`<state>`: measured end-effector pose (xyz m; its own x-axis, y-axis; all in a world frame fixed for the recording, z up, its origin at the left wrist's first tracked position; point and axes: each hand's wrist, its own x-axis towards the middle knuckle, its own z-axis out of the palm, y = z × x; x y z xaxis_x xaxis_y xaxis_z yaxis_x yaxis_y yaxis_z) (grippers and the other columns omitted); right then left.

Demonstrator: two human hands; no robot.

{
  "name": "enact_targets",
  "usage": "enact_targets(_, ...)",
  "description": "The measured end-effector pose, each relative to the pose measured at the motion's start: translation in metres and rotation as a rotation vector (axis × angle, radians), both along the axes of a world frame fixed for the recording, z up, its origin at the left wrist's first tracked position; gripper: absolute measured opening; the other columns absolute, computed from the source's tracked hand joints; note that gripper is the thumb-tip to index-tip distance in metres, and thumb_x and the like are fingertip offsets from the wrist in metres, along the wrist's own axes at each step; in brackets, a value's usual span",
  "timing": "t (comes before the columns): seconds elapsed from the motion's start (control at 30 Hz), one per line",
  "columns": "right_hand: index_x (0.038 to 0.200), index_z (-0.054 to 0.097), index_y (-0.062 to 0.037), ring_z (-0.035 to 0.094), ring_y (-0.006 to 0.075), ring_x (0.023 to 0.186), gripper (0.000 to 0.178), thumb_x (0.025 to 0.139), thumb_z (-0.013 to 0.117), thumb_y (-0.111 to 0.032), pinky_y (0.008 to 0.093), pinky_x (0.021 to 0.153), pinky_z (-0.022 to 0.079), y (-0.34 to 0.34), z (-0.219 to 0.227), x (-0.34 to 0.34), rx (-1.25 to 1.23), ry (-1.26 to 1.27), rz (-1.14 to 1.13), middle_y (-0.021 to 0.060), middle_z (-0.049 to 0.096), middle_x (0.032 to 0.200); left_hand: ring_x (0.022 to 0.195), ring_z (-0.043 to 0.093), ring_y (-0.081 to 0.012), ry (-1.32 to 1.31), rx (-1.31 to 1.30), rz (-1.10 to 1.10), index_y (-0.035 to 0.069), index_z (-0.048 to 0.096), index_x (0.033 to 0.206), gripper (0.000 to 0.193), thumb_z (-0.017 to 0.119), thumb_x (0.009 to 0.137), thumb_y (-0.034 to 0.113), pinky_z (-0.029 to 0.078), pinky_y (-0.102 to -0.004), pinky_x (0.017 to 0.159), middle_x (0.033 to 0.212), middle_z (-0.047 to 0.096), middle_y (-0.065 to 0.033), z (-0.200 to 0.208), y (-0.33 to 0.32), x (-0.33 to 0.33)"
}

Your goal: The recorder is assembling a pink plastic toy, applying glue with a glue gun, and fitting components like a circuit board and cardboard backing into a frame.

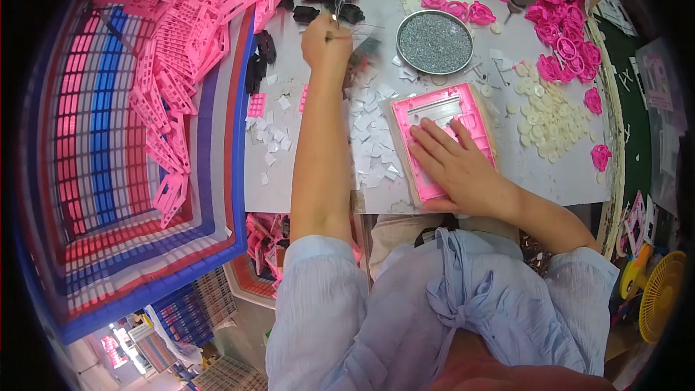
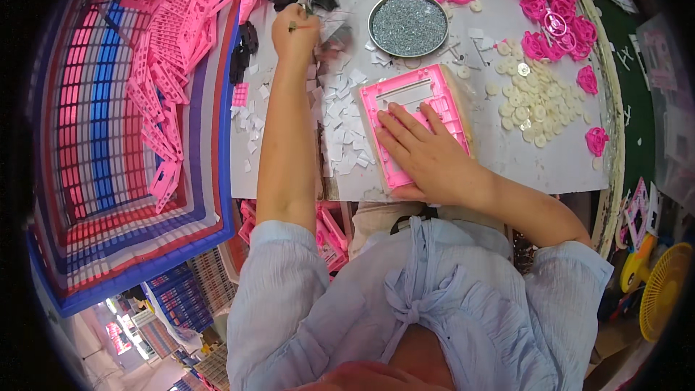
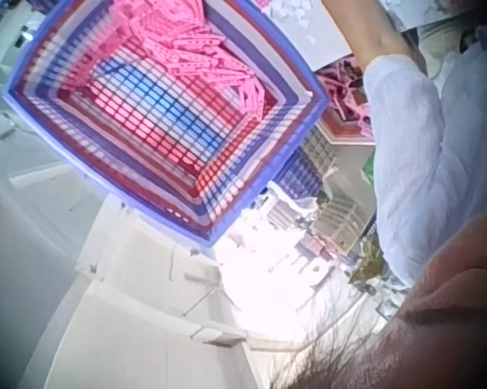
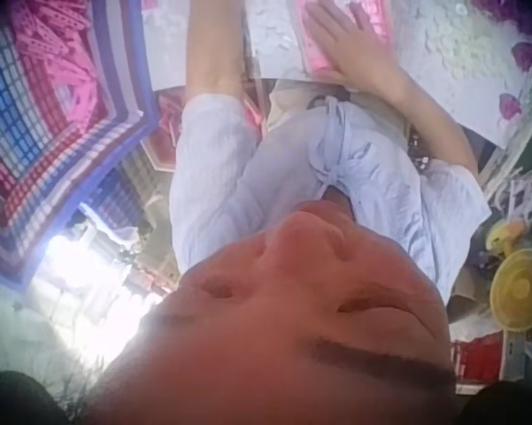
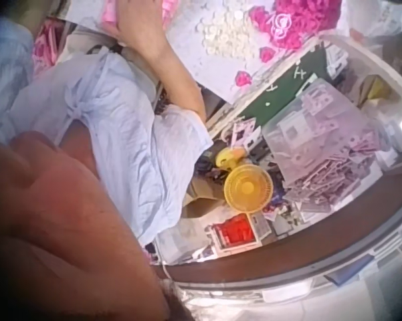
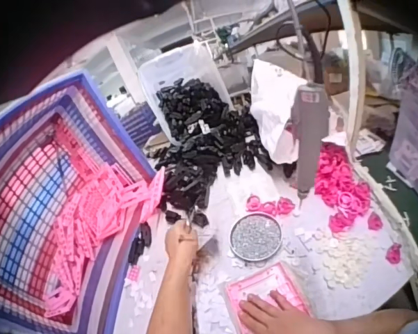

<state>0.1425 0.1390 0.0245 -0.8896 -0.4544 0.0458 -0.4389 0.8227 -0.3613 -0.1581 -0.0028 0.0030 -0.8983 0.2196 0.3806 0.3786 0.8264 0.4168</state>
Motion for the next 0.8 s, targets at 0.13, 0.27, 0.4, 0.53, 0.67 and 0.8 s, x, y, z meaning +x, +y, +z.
enact_targets(0.13, 0.139, 0.051, -0.0021, 0.042, 0.0365, 0.135, 0.072, 0.080, 0.077, -0.036, 0.0504, 0.110, 0.036, 0.018, 0.007, -0.015, -0.456, 0.122, 0.016, 0.0202, 0.046, 0.146, 0.059, 0.048, -0.0245, 0.120, 0.564, -0.174, 0.002, 0.051, 0.072, 0.025, 0.072, 0.081, 0.011, 0.040, -0.0345, 0.057, 0.066, 0.051, -0.0110, 0.053, -0.035, 0.030)
enact_targets(0.27, 0.127, 0.060, -0.0012, 0.058, 0.0304, 0.118, 0.052, 0.085, 0.074, -0.028, 0.0426, 0.098, 0.046, 0.038, 0.019, -0.039, -0.715, 0.063, -0.014, 0.0162, 0.063, 0.127, 0.065, 0.047, -0.0104, 0.144, 0.800, -0.093, 0.005, 0.049, 0.074, 0.029, 0.073, 0.090, 0.009, 0.038, -0.0261, 0.056, 0.068, 0.050, -0.0017, 0.085, -0.063, 0.029)
enact_targets(0.4, 0.126, 0.062, -0.0007, 0.062, 0.0150, 0.099, 0.040, 0.094, 0.067, -0.025, 0.0305, 0.082, 0.050, 0.022, 0.044, -0.062, -1.375, -0.349, -0.159, 0.0074, 0.070, 0.109, 0.067, 0.054, -0.0192, 0.623, 0.239, -0.458, 0.005, 0.052, 0.075, 0.025, 0.075, 0.081, 0.000, 0.041, -0.0291, 0.061, 0.072, 0.054, -0.0061, 0.107, -0.056, 0.088)
enact_targets(0.53, 0.119, 0.063, -0.0022, 0.061, 0.0085, 0.083, 0.028, 0.096, 0.065, -0.019, 0.0253, 0.075, 0.050, -0.012, 0.057, -0.080, -1.651, -0.583, -0.281, 0.0024, 0.068, 0.100, 0.080, 0.058, -0.0314, 0.495, 0.056, -0.773, 0.007, 0.056, 0.081, 0.026, 0.075, 0.065, 0.000, 0.045, -0.0415, 0.071, 0.086, 0.058, -0.0101, 0.093, -0.054, 0.155)
enact_targets(0.67, 0.112, 0.062, -0.0032, 0.060, 0.0049, 0.080, 0.020, 0.095, 0.065, -0.014, 0.0232, 0.070, 0.050, 0.002, 0.040, -0.071, -1.614, -0.579, -0.294, -0.0006, 0.066, 0.093, 0.105, 0.057, -0.0296, 0.233, 0.263, -0.562, 0.005, 0.054, 0.091, 0.029, 0.074, 0.071, -0.001, 0.045, -0.0411, 0.092, 0.111, 0.058, -0.0140, 0.090, -0.071, 0.206)
enact_targets(0.8, 0.112, 0.063, -0.0037, 0.060, 0.0051, 0.076, 0.020, 0.095, 0.066, -0.013, 0.0231, 0.064, 0.050, 0.003, 0.049, -0.062, -1.530, -0.632, -0.314, -0.0012, 0.066, 0.092, 0.114, 0.052, -0.0200, -0.310, 0.974, -0.372, 0.002, 0.058, 0.108, 0.032, 0.072, 0.080, 0.000, 0.039, -0.0350, 0.102, 0.123, 0.056, -0.0113, 0.048, -0.081, 0.229)
